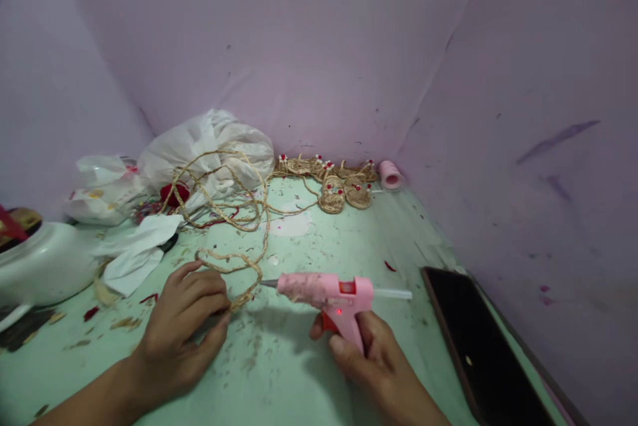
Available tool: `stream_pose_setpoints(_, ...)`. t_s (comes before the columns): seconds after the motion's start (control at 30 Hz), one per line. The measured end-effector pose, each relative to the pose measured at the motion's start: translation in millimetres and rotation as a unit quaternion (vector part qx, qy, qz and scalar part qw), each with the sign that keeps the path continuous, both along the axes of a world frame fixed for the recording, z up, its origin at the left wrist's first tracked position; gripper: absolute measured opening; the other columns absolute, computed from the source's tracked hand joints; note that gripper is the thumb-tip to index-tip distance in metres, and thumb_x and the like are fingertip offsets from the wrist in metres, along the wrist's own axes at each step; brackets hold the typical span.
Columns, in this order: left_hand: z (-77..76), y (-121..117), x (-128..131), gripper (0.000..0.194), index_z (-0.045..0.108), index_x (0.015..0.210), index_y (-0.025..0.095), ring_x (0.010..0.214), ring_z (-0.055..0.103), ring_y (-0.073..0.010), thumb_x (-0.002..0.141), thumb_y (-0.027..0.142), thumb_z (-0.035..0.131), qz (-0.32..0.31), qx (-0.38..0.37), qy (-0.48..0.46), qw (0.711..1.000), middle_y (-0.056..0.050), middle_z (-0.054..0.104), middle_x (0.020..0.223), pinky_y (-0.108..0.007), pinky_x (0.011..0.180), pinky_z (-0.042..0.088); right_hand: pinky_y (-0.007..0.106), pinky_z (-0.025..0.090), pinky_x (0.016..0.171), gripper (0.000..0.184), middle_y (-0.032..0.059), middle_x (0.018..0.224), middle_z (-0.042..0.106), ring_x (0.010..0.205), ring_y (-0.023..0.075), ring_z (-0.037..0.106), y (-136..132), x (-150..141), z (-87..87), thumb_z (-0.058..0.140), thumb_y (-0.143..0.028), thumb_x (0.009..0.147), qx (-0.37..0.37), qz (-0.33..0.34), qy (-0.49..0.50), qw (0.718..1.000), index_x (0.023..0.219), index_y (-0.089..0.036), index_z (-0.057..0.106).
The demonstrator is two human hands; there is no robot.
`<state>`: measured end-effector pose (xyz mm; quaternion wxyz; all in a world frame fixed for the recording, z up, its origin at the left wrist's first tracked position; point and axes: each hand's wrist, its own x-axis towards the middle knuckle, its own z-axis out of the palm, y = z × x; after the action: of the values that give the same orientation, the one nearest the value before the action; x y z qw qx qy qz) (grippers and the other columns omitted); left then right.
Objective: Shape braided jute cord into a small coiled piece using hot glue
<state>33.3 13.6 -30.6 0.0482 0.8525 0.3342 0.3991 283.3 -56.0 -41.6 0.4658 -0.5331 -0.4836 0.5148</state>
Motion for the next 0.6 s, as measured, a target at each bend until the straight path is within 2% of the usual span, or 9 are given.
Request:
stream_pose_setpoints(0.23, 0.1, 1.8, -0.4, 0.014, 0.056, 0.080, 0.018, 0.083, 0.056, -0.0187, 0.073, 0.006, 0.054, -0.001, 0.043, 0.034, 0.998, -0.003, 0.061, 0.078, -0.051, 0.095, 0.033, 0.024, 0.032, 0.048, 0.030, 0.0016, 0.070, 0.057, 0.054, 0.0127, 0.041, -2.7, -2.3, 1.9, 0.058, -0.050, 0.074, -0.021, -0.006, -0.059, 0.998, 0.081, -0.021, 0.065)
stream_pose_setpoints(0.43, -1.2, 2.3, -1.5, 0.012, 0.057, 0.077, 0.017, 0.082, 0.056, -0.0180, 0.074, 0.007, 0.054, 0.004, 0.050, 0.037, 0.998, -0.003, 0.061, 0.077, -0.050, 0.096, 0.033, 0.026, 0.037, 0.052, 0.036, 0.0024, 0.068, 0.056, 0.058, 0.0156, 0.046, -1.2, 0.4, 1.9, 0.057, -0.054, 0.073, -0.029, 0.007, -0.096, 0.995, 0.081, -0.020, 0.067)
stream_pose_setpoints(0.6, -3.0, 3.6, -1.3, 0.011, 0.058, 0.077, 0.016, 0.082, 0.055, -0.0174, 0.073, 0.006, 0.055, -0.004, 0.059, 0.037, 0.998, -0.004, 0.061, 0.077, -0.050, 0.095, 0.033, 0.026, 0.038, 0.056, 0.036, 0.0003, 0.065, 0.051, 0.057, 0.0139, 0.043, -1.0, -0.9, 0.5, 0.058, -0.055, 0.072, -0.042, 0.012, -0.087, 0.995, 0.077, -0.019, 0.064)
